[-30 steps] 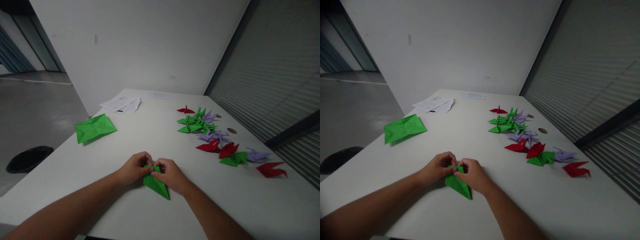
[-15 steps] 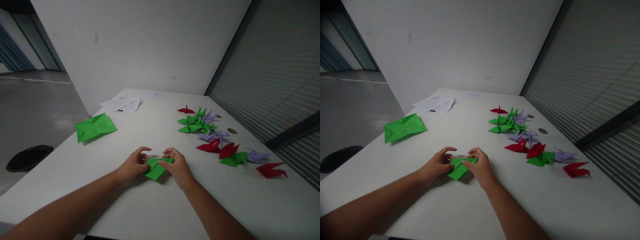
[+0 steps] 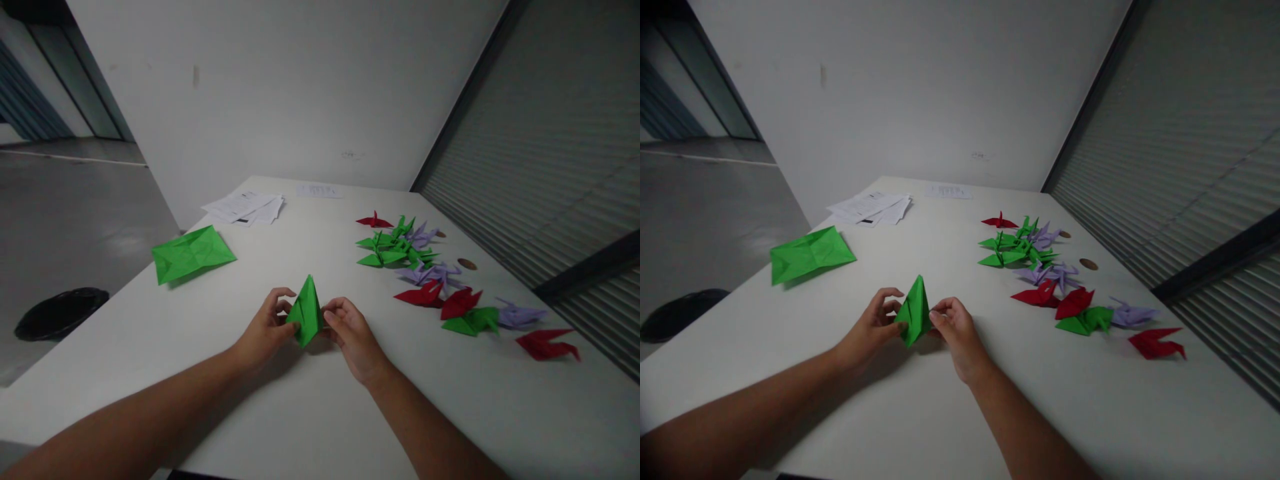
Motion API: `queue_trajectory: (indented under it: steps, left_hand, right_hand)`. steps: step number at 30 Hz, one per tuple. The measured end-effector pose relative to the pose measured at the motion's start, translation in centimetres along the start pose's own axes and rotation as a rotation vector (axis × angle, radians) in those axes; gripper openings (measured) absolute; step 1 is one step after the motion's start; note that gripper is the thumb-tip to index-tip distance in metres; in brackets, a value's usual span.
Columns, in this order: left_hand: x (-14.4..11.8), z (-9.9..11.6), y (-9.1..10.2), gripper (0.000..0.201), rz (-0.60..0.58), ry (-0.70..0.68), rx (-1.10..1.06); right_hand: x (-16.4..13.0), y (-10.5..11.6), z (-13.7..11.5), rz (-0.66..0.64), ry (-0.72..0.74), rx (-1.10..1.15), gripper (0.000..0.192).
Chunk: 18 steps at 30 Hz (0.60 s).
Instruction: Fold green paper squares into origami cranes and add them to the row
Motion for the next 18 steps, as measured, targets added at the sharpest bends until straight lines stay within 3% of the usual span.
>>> queue_trajectory:
  steps: [6,18]
  left_hand:
    - [0.16,-0.12,0.01,0.021,-0.038,-0.033,0.162]
    - [-0.12,0.02,-0.40,0.029,-0.031,0.028,0.202]
  right_hand:
    - [-0.13,-0.82,0.34,-0.107,-0.017,0.043,0.038]
    - [-0.38,-0.97,0.48,-0.157,-0.054,0.016,0.035]
Point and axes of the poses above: each hand's wrist, its own x-axis towards the middle knuckle, its own y-axis out of the back of the hand, z = x × y, the point moved 6 cm from there along x, towards the middle knuckle, and after that the axes turned 4 degrees about y, right-handed, at the moved point
